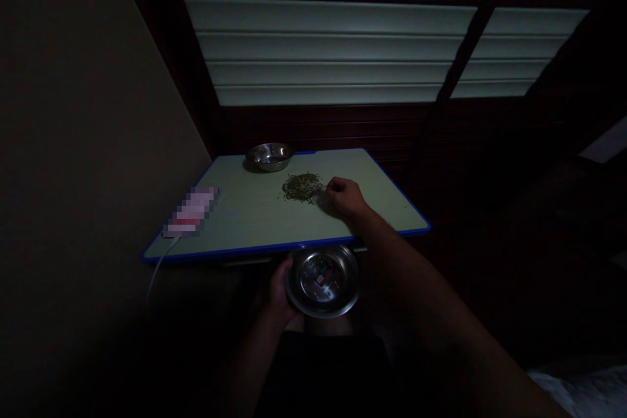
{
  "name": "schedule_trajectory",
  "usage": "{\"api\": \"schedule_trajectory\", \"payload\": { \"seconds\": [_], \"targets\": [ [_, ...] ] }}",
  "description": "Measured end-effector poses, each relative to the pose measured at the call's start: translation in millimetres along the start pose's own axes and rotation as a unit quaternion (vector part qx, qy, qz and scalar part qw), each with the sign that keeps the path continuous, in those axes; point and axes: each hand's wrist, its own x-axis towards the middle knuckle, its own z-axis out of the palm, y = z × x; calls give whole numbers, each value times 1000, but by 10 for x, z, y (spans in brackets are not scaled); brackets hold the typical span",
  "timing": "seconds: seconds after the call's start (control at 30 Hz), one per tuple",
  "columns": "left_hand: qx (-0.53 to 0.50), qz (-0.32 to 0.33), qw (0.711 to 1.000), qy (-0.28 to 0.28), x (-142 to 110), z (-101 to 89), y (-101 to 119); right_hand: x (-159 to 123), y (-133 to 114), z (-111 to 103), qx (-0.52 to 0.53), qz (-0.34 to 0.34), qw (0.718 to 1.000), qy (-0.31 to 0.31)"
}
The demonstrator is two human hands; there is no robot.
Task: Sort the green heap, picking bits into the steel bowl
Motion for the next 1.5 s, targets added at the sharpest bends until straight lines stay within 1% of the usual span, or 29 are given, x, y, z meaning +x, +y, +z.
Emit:
{"api": "schedule_trajectory", "payload": {
  "seconds": [0.23, 0.4, 0.53, 0.63, 0.73, 0.87, 0.97, 1.2, 1.33, 1.43, 1.5],
  "targets": [
    [2, 10, 1000, -13, 12, -19, -4, 5, 12, -5, 8, 1, 1000, -4],
    [1, 4, 1000, -28, 25, -43, -1, 17, 36, 8, 15, -1, 1000, -5],
    [2, 5, 1000, -21, 47, -65, -10, 13, 25, 16, 25, 4, 1000, -13],
    [-2, 14, 999, -29, 56, -76, -18, 7, 10, 9, 26, 6, 1000, -15],
    [3, 11, 1000, -28, 56, -82, -18, -1, -5, 0, 27, 3, 1000, -8],
    [9, 5, 1000, -16, 52, -82, -11, -17, -36, -8, 37, 10, 999, -24],
    [7, 2, 1000, -20, 50, -80, -8, -25, -51, -10, 43, 10, 999, -27],
    [2, 0, 1000, -17, 48, -79, -9, -20, -22, -4, 44, 12, 999, -29],
    [-1, 7, 1000, -9, 36, -68, -5, -15, -13, -2, 19, 11, 1000, -13],
    [1, -5, 1000, -5, 30, -66, -2, -11, -13, -7, -4, 10, 1000, 10],
    [4, -11, 1000, -5, 33, -73, -2, -10, -15, -10, -7, 9, 1000, 13]
  ]
}}
